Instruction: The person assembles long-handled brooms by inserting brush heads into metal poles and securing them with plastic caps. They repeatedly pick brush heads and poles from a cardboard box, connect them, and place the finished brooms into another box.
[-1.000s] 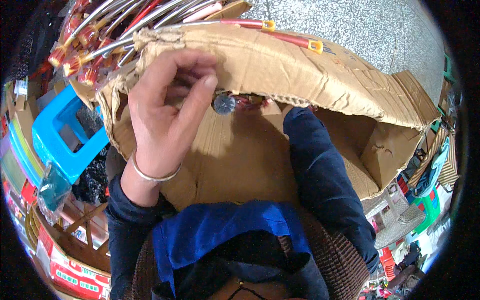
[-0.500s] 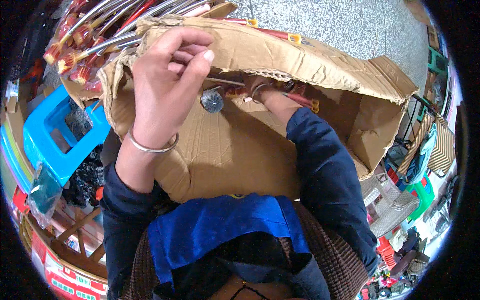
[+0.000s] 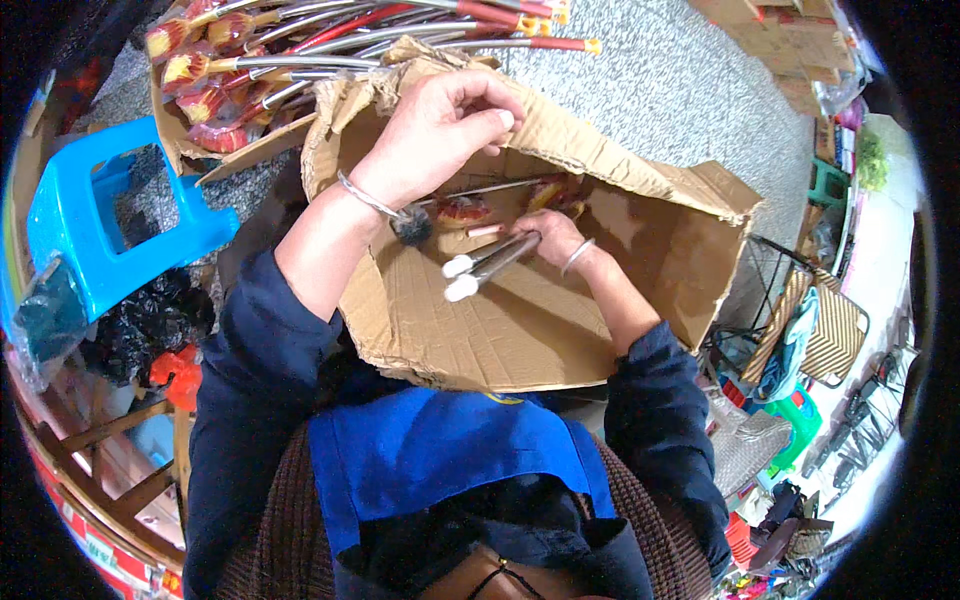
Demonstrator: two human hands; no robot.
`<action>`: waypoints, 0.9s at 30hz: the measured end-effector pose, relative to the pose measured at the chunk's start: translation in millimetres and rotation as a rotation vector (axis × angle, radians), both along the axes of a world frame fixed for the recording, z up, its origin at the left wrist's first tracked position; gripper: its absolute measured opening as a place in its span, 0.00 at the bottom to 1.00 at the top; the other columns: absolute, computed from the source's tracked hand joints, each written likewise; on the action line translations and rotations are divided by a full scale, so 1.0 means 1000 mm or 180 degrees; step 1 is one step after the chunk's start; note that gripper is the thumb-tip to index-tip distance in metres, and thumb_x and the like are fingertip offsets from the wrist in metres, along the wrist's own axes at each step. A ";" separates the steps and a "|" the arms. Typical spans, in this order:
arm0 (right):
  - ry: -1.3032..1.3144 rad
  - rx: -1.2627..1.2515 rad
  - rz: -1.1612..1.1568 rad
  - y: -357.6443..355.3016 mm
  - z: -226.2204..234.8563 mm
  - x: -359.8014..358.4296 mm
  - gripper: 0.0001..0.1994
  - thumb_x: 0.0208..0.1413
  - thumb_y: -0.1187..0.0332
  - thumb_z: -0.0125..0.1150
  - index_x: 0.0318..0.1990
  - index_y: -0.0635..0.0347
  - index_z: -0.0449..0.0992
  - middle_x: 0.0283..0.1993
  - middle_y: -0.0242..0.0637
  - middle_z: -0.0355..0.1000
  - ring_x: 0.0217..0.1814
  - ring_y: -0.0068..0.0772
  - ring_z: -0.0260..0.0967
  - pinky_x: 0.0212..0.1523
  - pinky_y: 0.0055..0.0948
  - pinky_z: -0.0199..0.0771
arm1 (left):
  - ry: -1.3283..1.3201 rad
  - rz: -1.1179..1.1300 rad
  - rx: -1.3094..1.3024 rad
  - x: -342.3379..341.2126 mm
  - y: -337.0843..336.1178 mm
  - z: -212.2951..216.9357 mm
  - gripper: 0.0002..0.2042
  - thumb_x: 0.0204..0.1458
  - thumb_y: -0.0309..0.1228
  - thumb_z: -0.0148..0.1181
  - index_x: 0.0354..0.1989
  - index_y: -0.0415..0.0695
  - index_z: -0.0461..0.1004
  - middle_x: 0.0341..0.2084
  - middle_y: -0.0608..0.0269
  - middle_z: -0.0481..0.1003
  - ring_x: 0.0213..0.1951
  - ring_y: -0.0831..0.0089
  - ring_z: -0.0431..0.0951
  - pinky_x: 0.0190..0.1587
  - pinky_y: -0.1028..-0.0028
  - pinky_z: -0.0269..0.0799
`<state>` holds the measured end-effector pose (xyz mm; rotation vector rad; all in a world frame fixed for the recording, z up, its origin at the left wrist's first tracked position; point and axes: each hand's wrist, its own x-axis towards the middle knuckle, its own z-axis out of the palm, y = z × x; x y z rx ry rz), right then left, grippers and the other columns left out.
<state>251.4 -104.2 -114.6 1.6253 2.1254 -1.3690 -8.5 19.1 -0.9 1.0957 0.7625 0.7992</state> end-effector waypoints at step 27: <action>0.1155 0.0499 -0.2764 -0.011 0.102 -0.073 0.12 0.55 0.71 0.60 0.47 0.62 0.75 0.35 0.30 0.74 0.33 0.21 0.70 0.35 0.24 0.74 | -0.0626 -0.0372 0.0402 -0.002 -0.019 0.009 0.13 0.53 0.28 0.61 0.47 0.43 0.71 0.37 0.71 0.73 0.41 0.82 0.71 0.46 0.76 0.70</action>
